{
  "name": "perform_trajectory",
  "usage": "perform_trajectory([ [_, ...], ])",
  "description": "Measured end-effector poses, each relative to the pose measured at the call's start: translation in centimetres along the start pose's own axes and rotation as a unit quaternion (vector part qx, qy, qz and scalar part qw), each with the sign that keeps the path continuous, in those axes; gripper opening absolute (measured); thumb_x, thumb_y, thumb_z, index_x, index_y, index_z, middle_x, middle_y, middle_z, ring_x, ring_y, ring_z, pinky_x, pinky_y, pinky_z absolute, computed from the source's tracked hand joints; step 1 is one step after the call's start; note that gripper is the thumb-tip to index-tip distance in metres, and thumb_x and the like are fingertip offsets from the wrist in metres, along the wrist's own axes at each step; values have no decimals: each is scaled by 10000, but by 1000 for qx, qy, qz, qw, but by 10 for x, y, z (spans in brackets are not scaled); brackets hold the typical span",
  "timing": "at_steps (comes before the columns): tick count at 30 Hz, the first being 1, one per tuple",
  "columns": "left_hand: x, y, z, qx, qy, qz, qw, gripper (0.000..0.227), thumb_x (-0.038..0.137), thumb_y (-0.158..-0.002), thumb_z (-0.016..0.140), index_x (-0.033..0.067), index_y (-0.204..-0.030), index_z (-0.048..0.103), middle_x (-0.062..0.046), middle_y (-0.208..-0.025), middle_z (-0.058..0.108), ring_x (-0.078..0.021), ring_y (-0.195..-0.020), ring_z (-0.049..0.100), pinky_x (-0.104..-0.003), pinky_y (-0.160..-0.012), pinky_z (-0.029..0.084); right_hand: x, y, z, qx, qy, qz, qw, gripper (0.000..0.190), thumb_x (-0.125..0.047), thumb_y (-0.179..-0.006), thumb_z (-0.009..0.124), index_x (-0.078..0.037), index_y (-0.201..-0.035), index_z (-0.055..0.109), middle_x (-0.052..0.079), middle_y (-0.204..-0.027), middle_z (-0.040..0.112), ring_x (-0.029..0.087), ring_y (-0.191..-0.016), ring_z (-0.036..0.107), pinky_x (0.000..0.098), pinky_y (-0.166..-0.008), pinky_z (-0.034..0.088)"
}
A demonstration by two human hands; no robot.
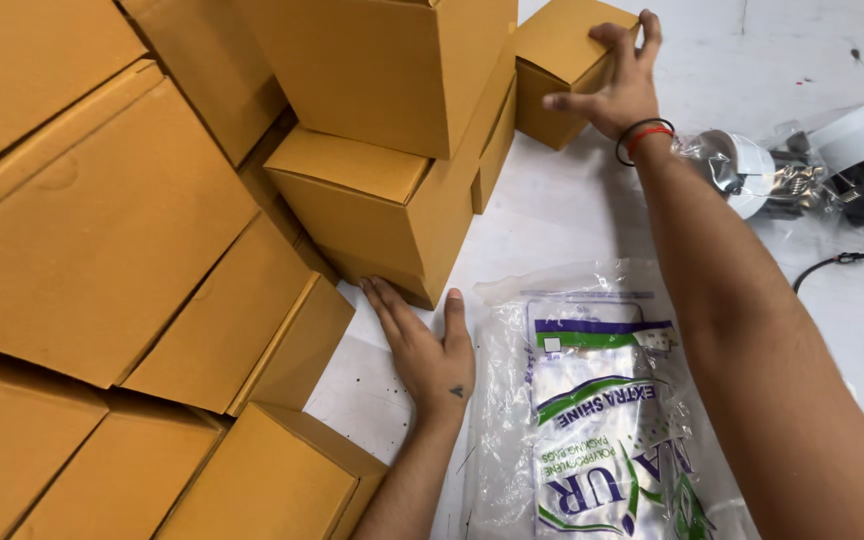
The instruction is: The person wraps LED light fixtures in plastic bags and places them into cardboard boxes. The person repeatedly picks up a light, wraps it, and boxes it, stacking the finished boxes on the table.
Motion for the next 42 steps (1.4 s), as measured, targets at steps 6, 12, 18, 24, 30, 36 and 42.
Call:
perform_trajectory([
  [6,11,2,-7,3,-2,-6,1000,968,341,-917,699,-111,-1568,143,-338,-1660,136,-473,-1532,225,-474,-1209,287,27,-1,-5,7,62,-56,996,1064,-464,-625,1039,-230,-1488,463,238,-1655,65,510,-1494,284,508,-1216,379],
  [12,15,2,-14,10,16,-17,1000,960,316,-891,711,-76,-1582,173,-311,-1654,178,-469,-1519,255,-499,-1203,294,44,-27,9,-21,7,-96,995,1190,-424,-644,1040,-162,-1561,329,263,-1528,155,461,-1437,313,513,-1222,367],
  [18,9,3,-10,17,-11,-11,1000,965,320,-889,714,-85,-1575,168,-311,-1651,178,-475,-1515,240,-528,-1197,283,23,-6,-2,62,-39,-84,994,938,-342,-767,996,-136,-1466,405,200,-1449,370,384,-1387,449,476,-1206,469],
  [24,2,4,-7,36,-10,9,999,939,316,-891,714,-94,-1561,200,-319,-1641,190,-486,-1496,257,-523,-1190,294,-63,71,-81,61,-453,30,889,770,-388,-745,789,-204,-1333,328,99,-1378,421,281,-1272,505,471,-920,560],
  [30,8,13,-21,49,88,27,995,783,210,-920,682,-77,-1538,298,-287,-1629,279,-448,-1472,357,-474,-1148,387,-192,208,-159,-54,-519,-177,834,753,-377,-919,804,-57,-1453,380,83,-1317,485,212,-1272,511,350,-1108,482],
  [36,8,37,-40,-24,230,11,973,529,130,-969,620,-2,-1457,462,-199,-1449,524,-322,-1306,587,-389,-1019,529,-290,262,-128,-158,-459,-174,856,865,-207,-790,863,-94,-1493,371,140,-1417,525,241,-1316,506,343,-1179,451],
  [42,3,38,-37,-8,193,36,981,493,89,-918,651,0,-1390,540,-184,-1360,591,-302,-1223,615,-374,-917,545,-340,197,-90,-73,-257,-188,945,922,-276,-718,917,-120,-1434,356,129,-1457,453,312,-1410,469,441,-1082,540],
])
Point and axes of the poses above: each hand's wrist, its own y-axis away from the middle knuckle, its own z-axis out of the palm, x = y × z, the point moved 4 cm from there along -y, towards the middle knuckle
